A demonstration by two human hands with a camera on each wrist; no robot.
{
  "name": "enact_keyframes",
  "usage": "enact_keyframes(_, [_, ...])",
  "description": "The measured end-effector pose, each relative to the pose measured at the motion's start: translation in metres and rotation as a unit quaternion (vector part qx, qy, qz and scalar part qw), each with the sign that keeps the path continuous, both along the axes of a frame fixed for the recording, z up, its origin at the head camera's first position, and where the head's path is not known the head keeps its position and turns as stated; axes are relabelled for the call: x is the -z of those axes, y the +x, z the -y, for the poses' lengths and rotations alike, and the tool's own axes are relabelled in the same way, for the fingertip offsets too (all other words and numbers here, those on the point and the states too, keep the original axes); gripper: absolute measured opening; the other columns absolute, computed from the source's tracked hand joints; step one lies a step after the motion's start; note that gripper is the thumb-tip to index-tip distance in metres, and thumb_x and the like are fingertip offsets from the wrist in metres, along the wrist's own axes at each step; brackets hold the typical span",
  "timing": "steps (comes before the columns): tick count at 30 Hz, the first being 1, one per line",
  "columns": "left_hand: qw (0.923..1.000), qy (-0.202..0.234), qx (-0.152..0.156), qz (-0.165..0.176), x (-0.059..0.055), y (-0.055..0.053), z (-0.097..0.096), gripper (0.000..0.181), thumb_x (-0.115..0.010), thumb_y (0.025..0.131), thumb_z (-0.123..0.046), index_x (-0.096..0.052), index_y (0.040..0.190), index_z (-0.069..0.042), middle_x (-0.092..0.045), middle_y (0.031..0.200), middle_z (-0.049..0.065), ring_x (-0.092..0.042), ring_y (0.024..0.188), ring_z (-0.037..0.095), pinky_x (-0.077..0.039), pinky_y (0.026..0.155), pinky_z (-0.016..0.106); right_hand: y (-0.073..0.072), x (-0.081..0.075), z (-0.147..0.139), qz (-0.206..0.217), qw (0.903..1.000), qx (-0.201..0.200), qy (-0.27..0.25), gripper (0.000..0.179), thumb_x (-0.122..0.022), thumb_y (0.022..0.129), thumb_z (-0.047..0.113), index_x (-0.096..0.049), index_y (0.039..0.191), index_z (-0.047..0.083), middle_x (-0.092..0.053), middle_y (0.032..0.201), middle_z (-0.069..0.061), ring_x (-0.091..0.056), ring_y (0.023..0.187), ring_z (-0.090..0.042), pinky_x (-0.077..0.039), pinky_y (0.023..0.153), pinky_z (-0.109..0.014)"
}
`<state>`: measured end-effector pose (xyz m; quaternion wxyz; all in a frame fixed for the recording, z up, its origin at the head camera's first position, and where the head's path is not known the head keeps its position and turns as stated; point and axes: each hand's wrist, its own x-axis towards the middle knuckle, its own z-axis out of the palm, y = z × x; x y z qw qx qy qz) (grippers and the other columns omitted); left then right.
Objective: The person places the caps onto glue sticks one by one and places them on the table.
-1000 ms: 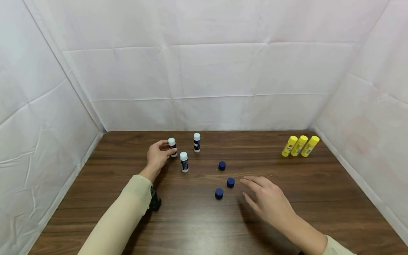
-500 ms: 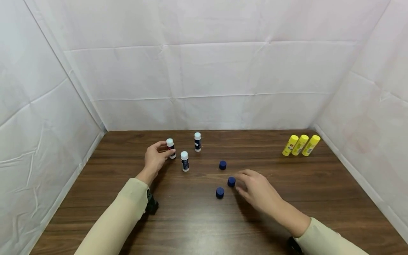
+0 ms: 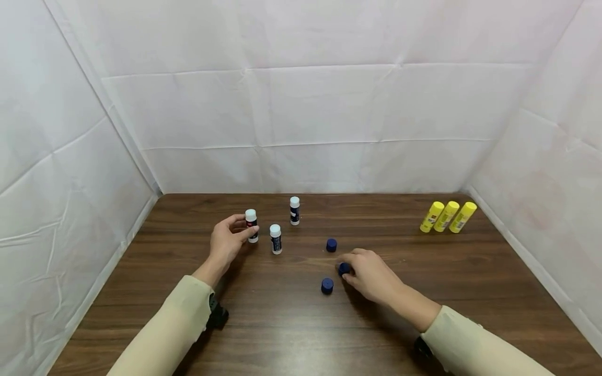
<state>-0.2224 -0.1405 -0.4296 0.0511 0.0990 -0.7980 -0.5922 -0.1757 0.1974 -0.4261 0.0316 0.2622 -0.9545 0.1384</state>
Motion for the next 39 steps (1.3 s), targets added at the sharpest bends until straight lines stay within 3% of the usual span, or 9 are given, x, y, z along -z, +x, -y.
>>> enact_keyframes(4, [1.0000, 0.002, 0.008, 0.003, -0.003, 0.008, -0.001, 0.044, -0.079, 0.091, -0.024, -0.066, 0.131, -0.012, -0.066, 0.127, 0.013, -0.061, 0.114, 0.026, -0.054, 0.089, 0.033, -0.004, 0.001, 0.003, 0.002, 1.0000, -0.001, -0.002, 0.026, -0.082, 0.085, 0.011, -0.076, 0.111, 0.013, -0.072, 0.104, -0.001, -0.069, 0.097, -0.021, -0.059, 0.081, -0.039])
enact_keyframes(11, [0.9995, 0.027, 0.015, -0.006, -0.011, 0.023, -0.005, 0.044, -0.081, 0.089, -0.024, -0.068, 0.129, -0.014, -0.065, 0.124, 0.011, -0.061, 0.113, 0.025, -0.055, 0.085, 0.029, -0.005, 0.000, 0.008, 0.016, 0.9997, 0.018, 0.005, 0.015, -0.083, 0.085, 0.011, -0.077, 0.098, 0.014, -0.070, 0.095, 0.000, -0.068, 0.093, -0.022, -0.059, 0.077, -0.038])
enact_keyframes(18, [0.9979, 0.062, 0.019, -0.011, -0.020, 0.041, -0.011, 0.045, -0.083, 0.087, -0.020, -0.068, 0.128, -0.011, -0.065, 0.121, 0.013, -0.061, 0.108, 0.023, -0.058, 0.084, 0.029, -0.005, -0.001, 0.009, 0.017, 0.9995, 0.026, 0.002, 0.013, -0.082, 0.085, 0.012, -0.077, 0.098, 0.014, -0.070, 0.094, 0.001, -0.068, 0.092, -0.021, -0.058, 0.077, -0.037])
enact_keyframes(25, [0.9962, 0.082, 0.012, -0.026, -0.021, 0.052, -0.013, 0.044, -0.085, 0.085, -0.017, -0.070, 0.125, -0.009, -0.067, 0.117, 0.013, -0.062, 0.106, 0.024, -0.060, 0.081, 0.030, -0.004, -0.002, 0.008, 0.012, 0.9996, 0.027, 0.001, 0.015, -0.082, 0.086, 0.013, -0.077, 0.100, 0.013, -0.071, 0.097, -0.001, -0.068, 0.094, -0.022, -0.058, 0.078, -0.039])
enact_keyframes(32, [0.9978, 0.046, 0.006, -0.047, -0.023, 0.058, -0.013, 0.042, -0.087, 0.082, -0.020, -0.073, 0.120, -0.010, -0.071, 0.115, 0.011, -0.064, 0.106, 0.023, -0.053, 0.074, 0.022, -0.001, -0.007, 0.004, -0.005, 0.9990, 0.037, -0.023, 0.021, -0.082, 0.085, 0.014, -0.077, 0.106, 0.010, -0.070, 0.097, -0.002, -0.064, 0.080, -0.012, -0.056, 0.068, -0.030])
enact_keyframes(36, [0.9982, 0.028, 0.008, -0.052, -0.024, 0.062, -0.014, 0.042, -0.087, 0.082, -0.021, -0.074, 0.120, -0.011, -0.072, 0.115, 0.009, -0.063, 0.108, 0.024, -0.052, 0.076, 0.023, 0.001, -0.012, 0.003, -0.008, 0.9976, 0.043, -0.055, 0.021, -0.081, 0.086, 0.014, -0.077, 0.106, 0.010, -0.069, 0.097, -0.001, -0.062, 0.073, -0.006, -0.054, 0.063, -0.024])
enact_keyframes(39, [0.9983, 0.016, 0.012, -0.054, -0.024, 0.064, -0.014, 0.041, -0.087, 0.082, -0.021, -0.074, 0.120, -0.012, -0.072, 0.115, 0.008, -0.063, 0.108, 0.024, -0.052, 0.076, 0.025, 0.005, -0.018, 0.001, -0.003, 0.9952, 0.049, -0.085, 0.020, -0.081, 0.087, 0.013, -0.077, 0.106, 0.011, -0.070, 0.100, -0.002, -0.067, 0.076, -0.009, -0.057, 0.064, -0.026])
